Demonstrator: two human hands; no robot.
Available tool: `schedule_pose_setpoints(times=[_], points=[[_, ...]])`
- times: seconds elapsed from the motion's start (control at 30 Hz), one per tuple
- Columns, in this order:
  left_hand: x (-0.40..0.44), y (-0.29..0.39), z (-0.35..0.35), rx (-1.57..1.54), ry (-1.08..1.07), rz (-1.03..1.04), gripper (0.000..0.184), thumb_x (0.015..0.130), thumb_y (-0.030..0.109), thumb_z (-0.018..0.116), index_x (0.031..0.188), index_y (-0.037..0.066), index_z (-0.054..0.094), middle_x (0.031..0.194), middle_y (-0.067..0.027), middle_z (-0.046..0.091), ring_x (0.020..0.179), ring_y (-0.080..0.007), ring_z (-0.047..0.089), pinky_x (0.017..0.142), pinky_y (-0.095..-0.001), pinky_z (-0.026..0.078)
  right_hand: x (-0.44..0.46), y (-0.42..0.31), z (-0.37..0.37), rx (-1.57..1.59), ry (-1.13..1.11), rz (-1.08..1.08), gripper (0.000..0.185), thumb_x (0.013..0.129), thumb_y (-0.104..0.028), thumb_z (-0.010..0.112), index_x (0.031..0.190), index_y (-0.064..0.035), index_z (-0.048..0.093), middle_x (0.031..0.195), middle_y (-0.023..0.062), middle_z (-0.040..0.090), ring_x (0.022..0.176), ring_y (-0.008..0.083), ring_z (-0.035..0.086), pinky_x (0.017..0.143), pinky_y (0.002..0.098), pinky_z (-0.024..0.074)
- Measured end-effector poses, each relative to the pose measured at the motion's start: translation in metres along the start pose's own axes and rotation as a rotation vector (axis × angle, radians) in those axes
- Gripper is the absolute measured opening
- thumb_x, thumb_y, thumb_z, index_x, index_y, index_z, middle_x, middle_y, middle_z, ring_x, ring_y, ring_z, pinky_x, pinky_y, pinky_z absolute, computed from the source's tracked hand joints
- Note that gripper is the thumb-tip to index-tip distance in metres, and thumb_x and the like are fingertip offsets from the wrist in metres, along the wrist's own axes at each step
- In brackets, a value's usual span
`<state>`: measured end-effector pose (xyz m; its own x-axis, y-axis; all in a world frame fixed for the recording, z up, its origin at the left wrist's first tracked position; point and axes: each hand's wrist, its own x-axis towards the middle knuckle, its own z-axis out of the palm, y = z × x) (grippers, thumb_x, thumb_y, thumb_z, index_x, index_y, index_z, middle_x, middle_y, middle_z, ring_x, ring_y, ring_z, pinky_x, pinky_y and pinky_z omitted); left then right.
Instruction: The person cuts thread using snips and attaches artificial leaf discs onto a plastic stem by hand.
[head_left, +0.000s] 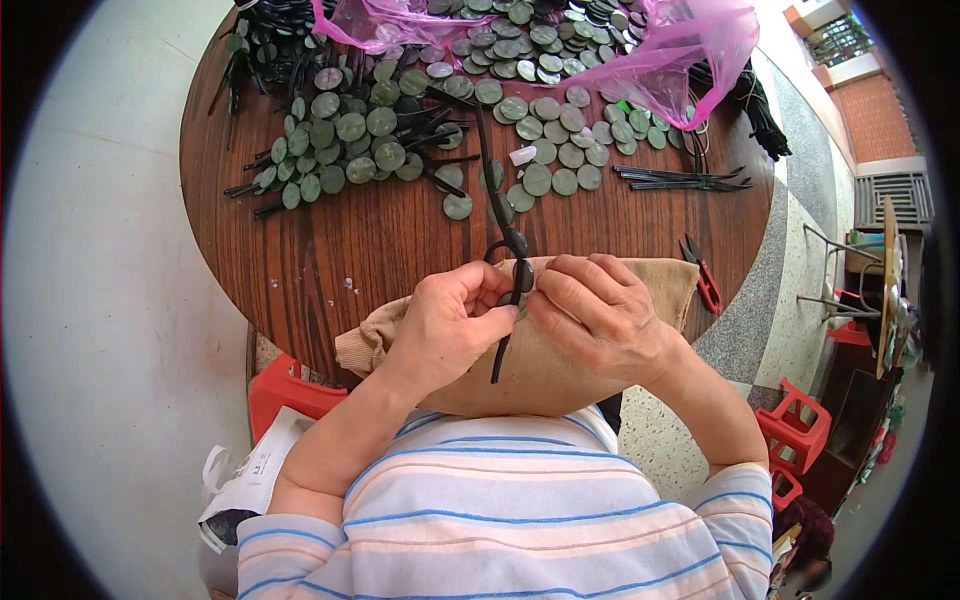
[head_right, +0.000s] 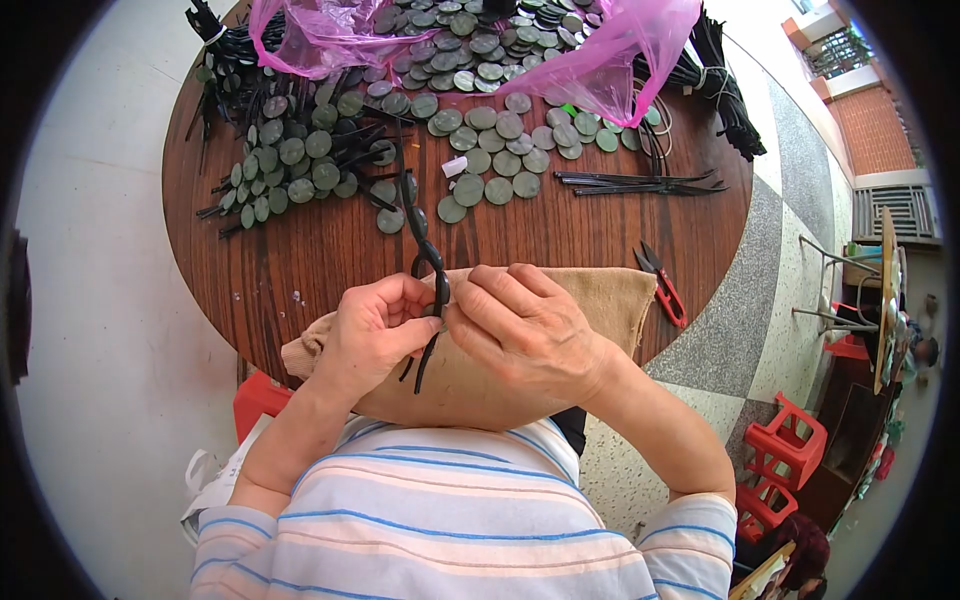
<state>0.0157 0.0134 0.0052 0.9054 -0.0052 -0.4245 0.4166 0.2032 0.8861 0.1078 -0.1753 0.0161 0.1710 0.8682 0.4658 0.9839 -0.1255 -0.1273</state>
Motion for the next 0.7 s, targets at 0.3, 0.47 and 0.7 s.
schedule_pose_setpoints(times=[0.3, 0.47, 0.7], points=[[0.000, -0.003, 0.000, -0.019, 0.007, -0.001, 0.017, 0.086, 0.000, 0.065, 0.102, -0.005, 0.065, 0.087, 0.0004, 0.064, 0.073, -0.0026, 0.056, 0.065, -0.0190, 0.048, 0.001, 0.002, 0.005, -0.097, -0.066, -0.123, 0.018, 0.068, -0.014, 0.063, 0.083, -0.0030, 0.059, 0.090, 0.0096, 0.061, 0.091, 0.0235, 0.062, 0.076, 0.0337, 0.0503], [0.000, -0.004, 0.001, -0.018, 0.024, 0.000, 0.015, 0.087, -0.001, 0.064, 0.101, -0.005, 0.065, 0.085, 0.0003, 0.064, 0.071, -0.0028, 0.057, 0.062, -0.0199, 0.049, 0.004, 0.000, 0.005, -0.109, -0.131, -0.122, 0.014, 0.071, -0.013, 0.062, 0.080, -0.0048, 0.056, 0.081, 0.0060, 0.056, 0.084, 0.0219, 0.061, 0.074, 0.0335, 0.0497], [0.003, -0.007, 0.001, 0.029, 0.026, 0.015, 0.015, 0.084, 0.000, 0.066, 0.098, -0.005, 0.064, 0.081, -0.0014, 0.065, 0.068, -0.0035, 0.058, 0.059, -0.0210, 0.049, 0.003, 0.000, 0.010, -0.114, -0.125, -0.183, 0.013, 0.072, -0.015, 0.062, 0.078, -0.0070, 0.054, 0.078, 0.0046, 0.054, 0.082, 0.0217, 0.061, 0.072, 0.0323, 0.0489]])
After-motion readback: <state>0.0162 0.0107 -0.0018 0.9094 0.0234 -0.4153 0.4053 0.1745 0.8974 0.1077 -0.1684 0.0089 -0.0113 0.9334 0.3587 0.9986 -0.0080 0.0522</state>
